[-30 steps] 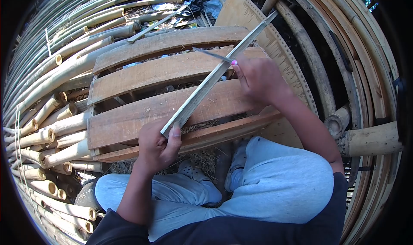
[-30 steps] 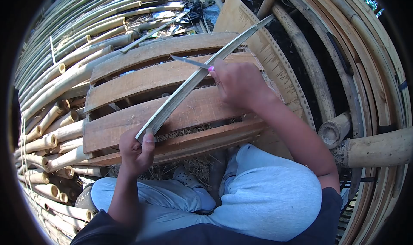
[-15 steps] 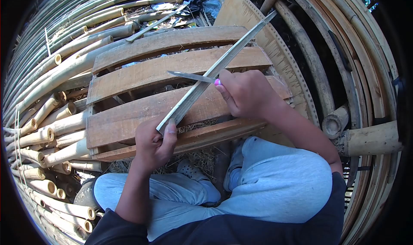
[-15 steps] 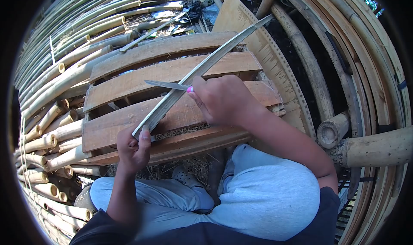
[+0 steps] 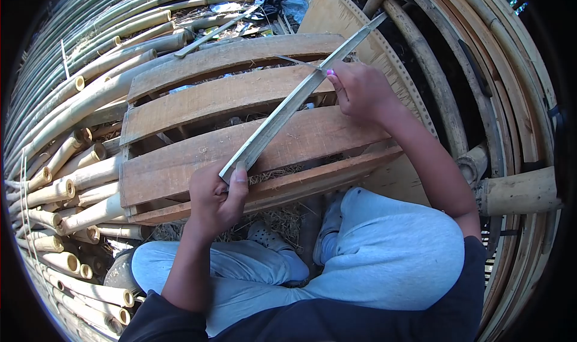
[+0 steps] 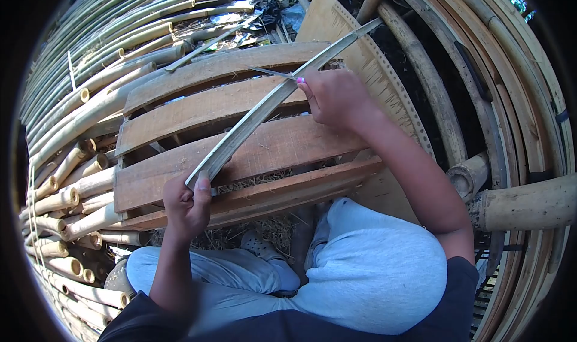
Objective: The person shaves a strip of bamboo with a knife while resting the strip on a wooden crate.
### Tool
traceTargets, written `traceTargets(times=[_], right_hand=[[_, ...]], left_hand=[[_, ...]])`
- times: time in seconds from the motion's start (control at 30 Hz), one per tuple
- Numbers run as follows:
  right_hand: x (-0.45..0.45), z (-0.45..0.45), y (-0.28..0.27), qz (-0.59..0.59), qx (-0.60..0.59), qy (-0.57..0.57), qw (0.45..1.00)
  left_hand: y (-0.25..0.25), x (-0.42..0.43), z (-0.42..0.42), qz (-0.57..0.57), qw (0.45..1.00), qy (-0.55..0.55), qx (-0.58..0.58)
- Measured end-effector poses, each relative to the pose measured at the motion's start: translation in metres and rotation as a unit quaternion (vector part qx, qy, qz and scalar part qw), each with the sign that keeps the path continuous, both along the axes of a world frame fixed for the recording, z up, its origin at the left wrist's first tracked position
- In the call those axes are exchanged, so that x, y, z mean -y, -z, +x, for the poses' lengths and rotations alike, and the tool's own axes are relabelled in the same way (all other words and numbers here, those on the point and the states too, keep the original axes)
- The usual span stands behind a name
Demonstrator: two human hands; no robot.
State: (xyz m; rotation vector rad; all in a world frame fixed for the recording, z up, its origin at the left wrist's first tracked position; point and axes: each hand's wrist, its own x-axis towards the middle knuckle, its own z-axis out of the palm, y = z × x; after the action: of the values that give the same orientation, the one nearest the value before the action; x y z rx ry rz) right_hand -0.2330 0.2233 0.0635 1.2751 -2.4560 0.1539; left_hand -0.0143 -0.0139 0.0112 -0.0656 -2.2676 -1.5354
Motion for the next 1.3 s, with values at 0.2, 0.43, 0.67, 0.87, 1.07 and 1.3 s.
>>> traceTargets(times=[0.2,0.43,0.67,0.87,1.07,1.3], right_hand=[[0.001,0.011,-0.010,0.050,0.076,-0.107,0.990],[0.010,0.033,-0.019,0.088,0.064,-0.085,0.990],[0.001,0.012,-0.018,0.065,0.043,-0.046,0.996],[-0.024,-0.043,-0.008,0.072,0.016,0.009,0.997],[0.006,0.010,-0.027,0.142,0.102,-0.054,0.983],[-0.003,-0.004,-0.022,0.100,0.025,-0.010,0.995]], left_hand=[[-0.003,0.004,-0.001,-0.016,1.000,0.006,-0.008],[-0.001,0.004,0.000,-0.013,1.000,0.003,-0.018],[-0.003,0.003,0.000,-0.028,1.000,0.001,-0.004],[-0.003,0.000,-0.001,-0.008,1.000,0.005,0.003],[-0.003,0.003,-0.001,-0.019,1.000,-0.004,-0.015],[0.001,0.003,0.000,-0.019,1.000,0.010,-0.002]])
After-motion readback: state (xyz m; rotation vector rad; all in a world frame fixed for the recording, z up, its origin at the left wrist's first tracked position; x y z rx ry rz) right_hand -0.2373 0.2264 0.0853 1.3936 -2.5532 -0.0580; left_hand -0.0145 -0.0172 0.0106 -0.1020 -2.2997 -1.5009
